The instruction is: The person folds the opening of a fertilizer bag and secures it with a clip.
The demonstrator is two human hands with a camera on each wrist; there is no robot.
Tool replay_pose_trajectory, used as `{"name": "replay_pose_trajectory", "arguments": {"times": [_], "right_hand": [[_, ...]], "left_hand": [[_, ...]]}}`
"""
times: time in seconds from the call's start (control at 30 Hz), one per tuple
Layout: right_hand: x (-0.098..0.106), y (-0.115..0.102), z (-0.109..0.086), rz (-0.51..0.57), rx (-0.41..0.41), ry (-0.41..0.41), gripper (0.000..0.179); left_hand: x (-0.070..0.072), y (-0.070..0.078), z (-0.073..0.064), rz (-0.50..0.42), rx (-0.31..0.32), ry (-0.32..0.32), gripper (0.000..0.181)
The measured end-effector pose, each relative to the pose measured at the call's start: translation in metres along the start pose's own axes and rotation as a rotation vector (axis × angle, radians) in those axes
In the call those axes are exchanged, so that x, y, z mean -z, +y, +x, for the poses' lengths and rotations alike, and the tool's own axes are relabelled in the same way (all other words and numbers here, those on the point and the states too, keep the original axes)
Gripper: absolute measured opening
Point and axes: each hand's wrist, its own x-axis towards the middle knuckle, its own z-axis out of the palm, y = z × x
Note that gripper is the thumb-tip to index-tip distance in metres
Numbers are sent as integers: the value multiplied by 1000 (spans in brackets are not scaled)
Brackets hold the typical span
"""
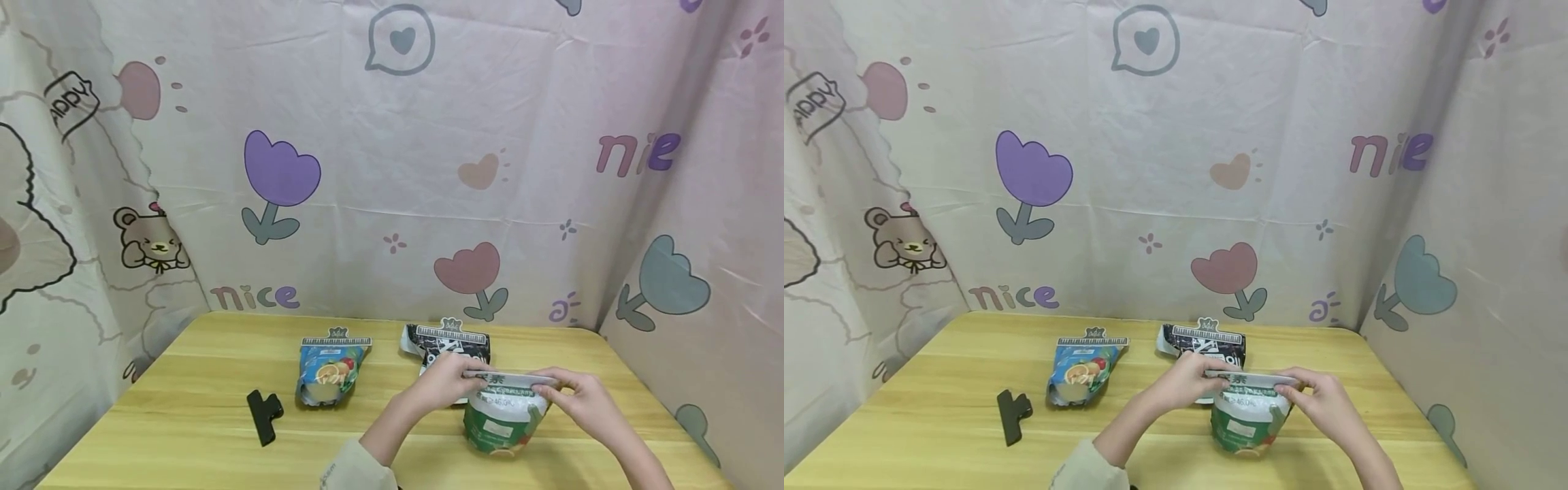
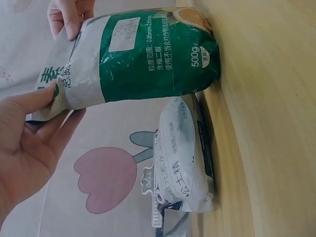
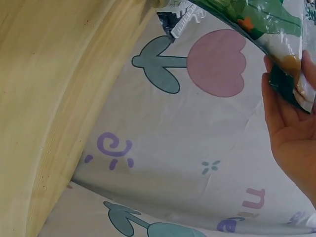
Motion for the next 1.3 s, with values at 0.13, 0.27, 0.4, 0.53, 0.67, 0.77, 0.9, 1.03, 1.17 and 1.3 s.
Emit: {"name": "replay_pose_trajectory", "arguments": {"times": [0.13,0.27,0.4,0.53,0.67,0.77,0.9,1.03,1.17,1.3], "right_hand": [[-1,-1,-1,76,-74,-53,14],[-2,-5,1,129,-153,-68,9],[-2,-7,4,146,-188,-78,8],[0,-5,4,152,-139,-100,10],[2,0,3,166,-65,-118,16],[3,3,2,182,-51,-124,16],[3,4,1,188,-72,-110,12],[2,5,1,180,-80,-79,9],[1,5,1,175,-81,-72,9],[0,6,0,176,-82,-77,9]], "left_hand": [[-5,3,0,51,16,62,19],[-9,4,-1,109,-4,130,15],[-9,4,-3,120,-11,153,15],[-8,4,-3,94,0,138,16],[-7,3,-1,56,13,110,16],[-5,1,-2,27,4,85,17],[3,-3,-7,41,-33,66,20],[19,-7,-16,68,-41,71,22],[44,-13,-33,54,11,88,21],[73,-25,-58,81,60,121,20]]}}
